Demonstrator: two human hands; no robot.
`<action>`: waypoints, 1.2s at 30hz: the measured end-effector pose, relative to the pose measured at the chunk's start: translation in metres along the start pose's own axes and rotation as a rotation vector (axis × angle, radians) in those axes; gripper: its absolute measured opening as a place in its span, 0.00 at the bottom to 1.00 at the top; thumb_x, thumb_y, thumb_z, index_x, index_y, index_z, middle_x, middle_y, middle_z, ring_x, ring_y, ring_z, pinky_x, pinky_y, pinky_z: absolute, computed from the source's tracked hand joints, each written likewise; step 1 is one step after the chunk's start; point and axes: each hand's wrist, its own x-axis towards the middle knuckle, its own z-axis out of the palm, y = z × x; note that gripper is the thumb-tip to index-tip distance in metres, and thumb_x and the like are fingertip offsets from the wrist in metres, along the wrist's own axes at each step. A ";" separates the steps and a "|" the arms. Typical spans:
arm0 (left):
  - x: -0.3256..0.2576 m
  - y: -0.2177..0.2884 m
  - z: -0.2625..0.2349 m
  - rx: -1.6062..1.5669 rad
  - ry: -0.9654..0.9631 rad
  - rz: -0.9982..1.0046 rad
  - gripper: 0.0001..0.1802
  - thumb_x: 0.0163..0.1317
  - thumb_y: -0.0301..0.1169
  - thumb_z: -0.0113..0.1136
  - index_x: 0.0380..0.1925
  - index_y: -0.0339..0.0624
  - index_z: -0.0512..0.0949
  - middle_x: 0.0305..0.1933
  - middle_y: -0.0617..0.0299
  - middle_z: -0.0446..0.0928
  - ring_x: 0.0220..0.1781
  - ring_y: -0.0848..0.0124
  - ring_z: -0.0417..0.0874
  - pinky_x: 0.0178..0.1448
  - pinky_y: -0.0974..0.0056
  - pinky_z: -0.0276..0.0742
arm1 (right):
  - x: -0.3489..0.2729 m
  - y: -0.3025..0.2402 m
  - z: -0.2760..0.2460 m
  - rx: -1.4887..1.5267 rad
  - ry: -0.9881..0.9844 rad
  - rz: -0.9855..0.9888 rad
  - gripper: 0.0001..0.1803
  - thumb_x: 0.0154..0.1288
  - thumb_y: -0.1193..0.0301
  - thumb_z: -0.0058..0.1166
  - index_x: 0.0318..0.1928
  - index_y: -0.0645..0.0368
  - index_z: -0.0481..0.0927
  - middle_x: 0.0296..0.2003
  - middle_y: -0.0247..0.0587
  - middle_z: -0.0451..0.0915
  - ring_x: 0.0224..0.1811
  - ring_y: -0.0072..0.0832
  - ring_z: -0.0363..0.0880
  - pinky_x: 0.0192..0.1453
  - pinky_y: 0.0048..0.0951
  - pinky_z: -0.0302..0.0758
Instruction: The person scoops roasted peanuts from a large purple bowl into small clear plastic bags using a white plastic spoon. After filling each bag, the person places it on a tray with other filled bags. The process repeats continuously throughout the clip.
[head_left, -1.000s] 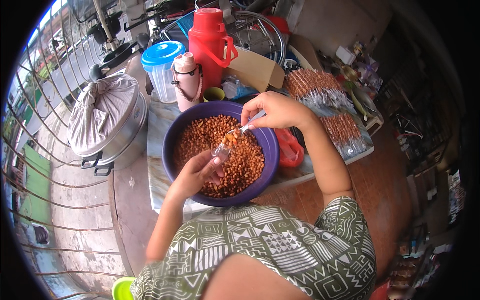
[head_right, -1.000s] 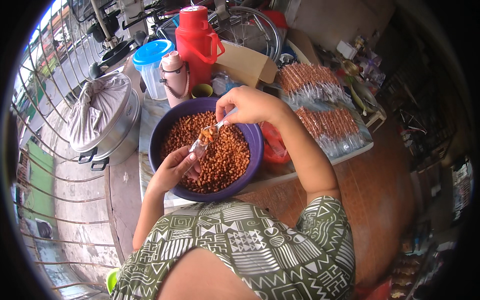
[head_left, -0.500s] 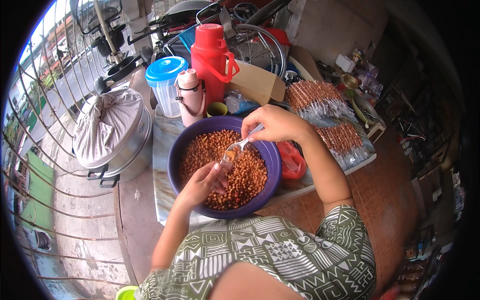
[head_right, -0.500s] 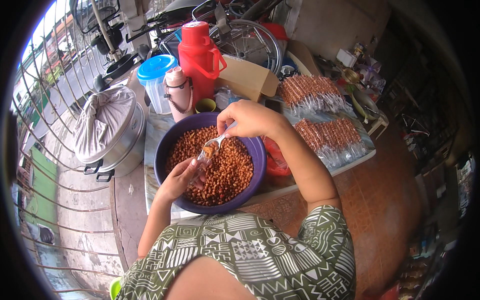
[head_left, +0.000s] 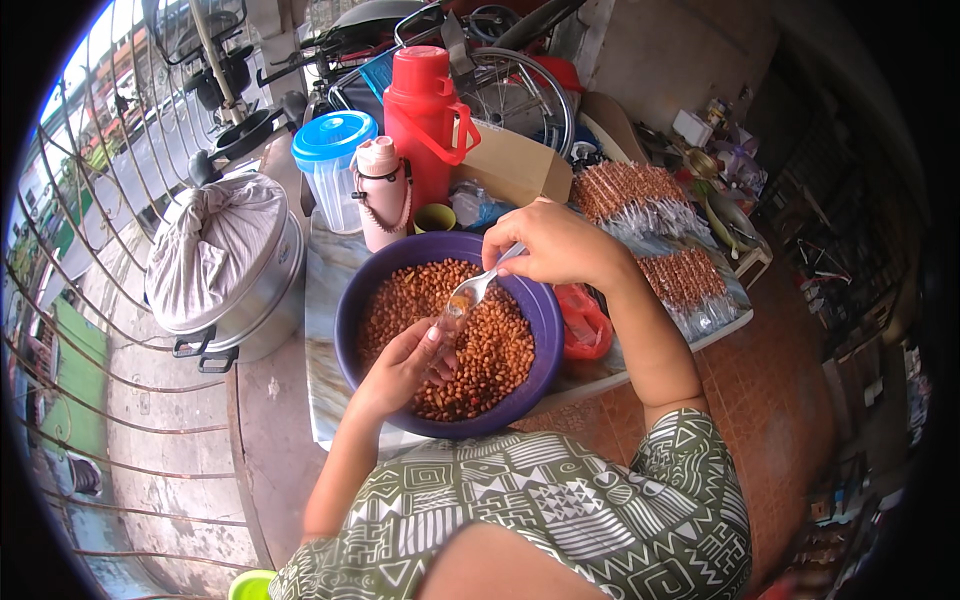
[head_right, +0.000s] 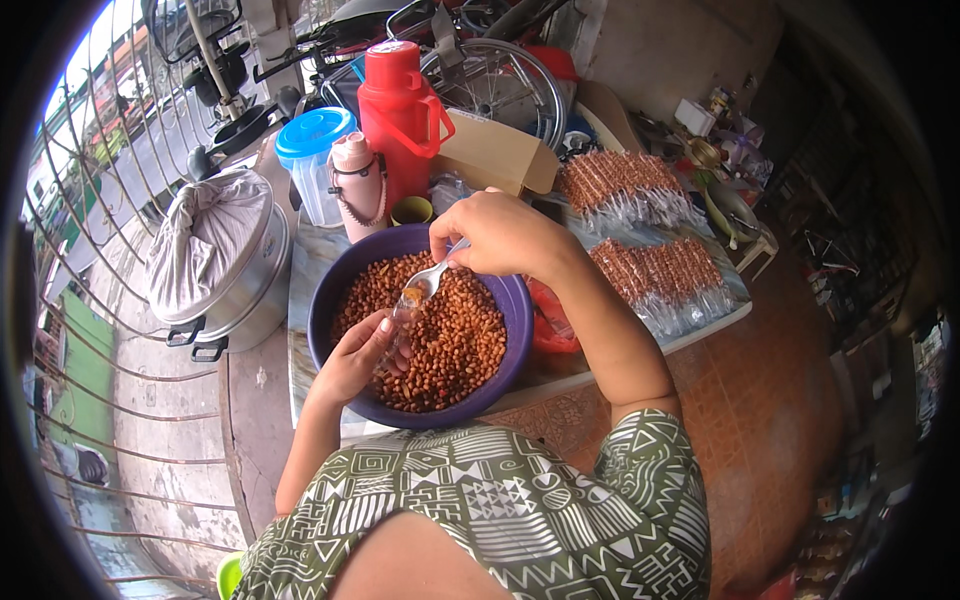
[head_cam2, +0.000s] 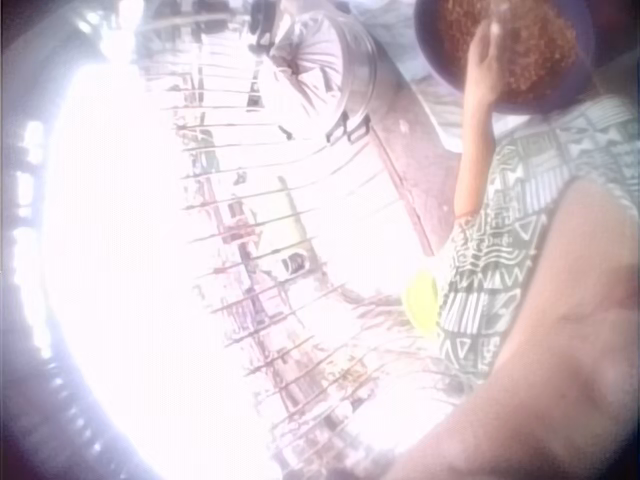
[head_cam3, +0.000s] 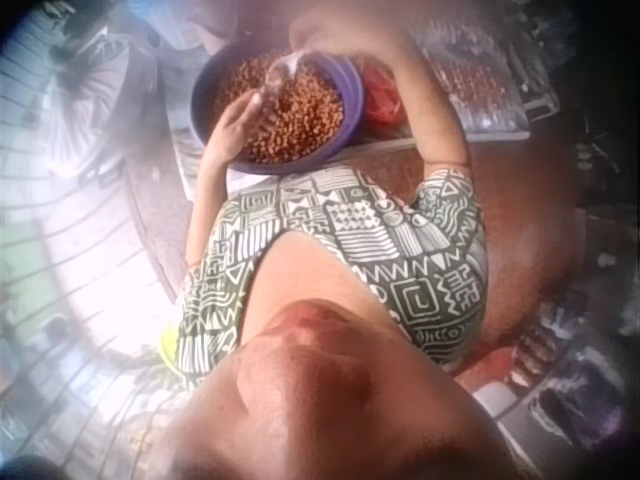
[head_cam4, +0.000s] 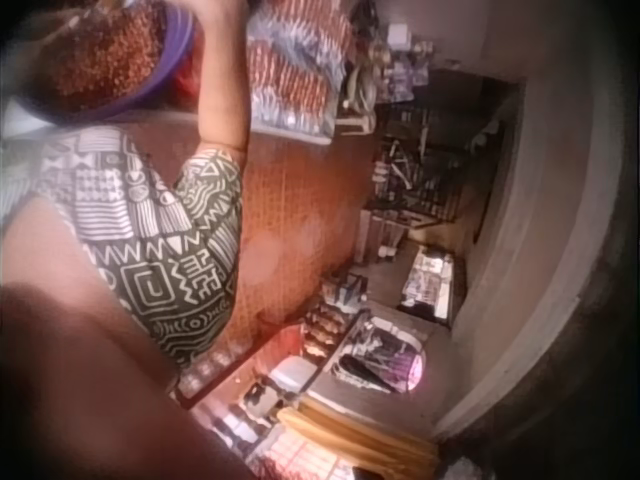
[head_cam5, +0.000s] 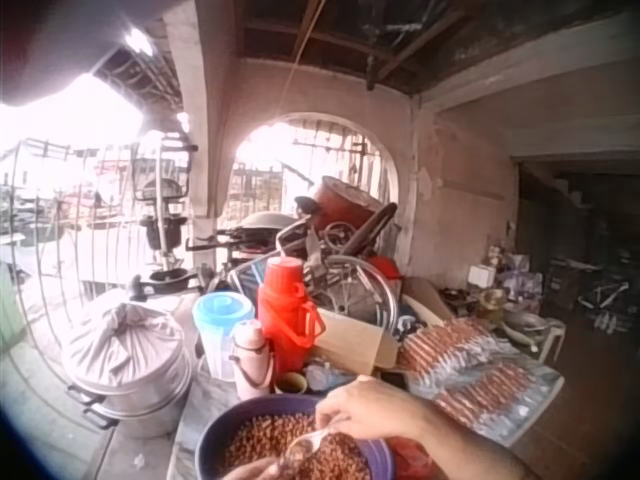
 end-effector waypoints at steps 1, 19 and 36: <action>0.000 0.000 0.000 0.002 0.003 0.003 0.24 0.79 0.45 0.43 0.60 0.39 0.73 0.36 0.64 0.77 0.35 0.76 0.78 0.42 0.70 0.77 | 0.000 0.001 0.000 -0.013 0.004 0.004 0.08 0.52 0.71 0.67 0.35 0.53 0.87 0.33 0.45 0.86 0.41 0.40 0.86 0.49 0.40 0.78; -0.002 0.004 0.006 -0.004 0.017 0.008 0.29 0.78 0.50 0.40 0.62 0.38 0.73 0.37 0.65 0.76 0.34 0.76 0.76 0.42 0.70 0.75 | -0.003 -0.010 -0.001 -0.069 0.062 -0.143 0.05 0.55 0.72 0.65 0.35 0.51 0.85 0.31 0.35 0.85 0.40 0.34 0.84 0.55 0.40 0.70; -0.094 0.019 -0.028 0.027 0.412 0.561 0.24 0.76 0.42 0.51 0.59 0.33 0.76 0.32 0.65 0.76 0.33 0.77 0.76 0.41 0.72 0.73 | -0.022 0.044 0.136 -0.123 -0.236 0.198 0.06 0.52 0.75 0.63 0.31 0.50 0.86 0.30 0.37 0.86 0.40 0.36 0.85 0.54 0.43 0.69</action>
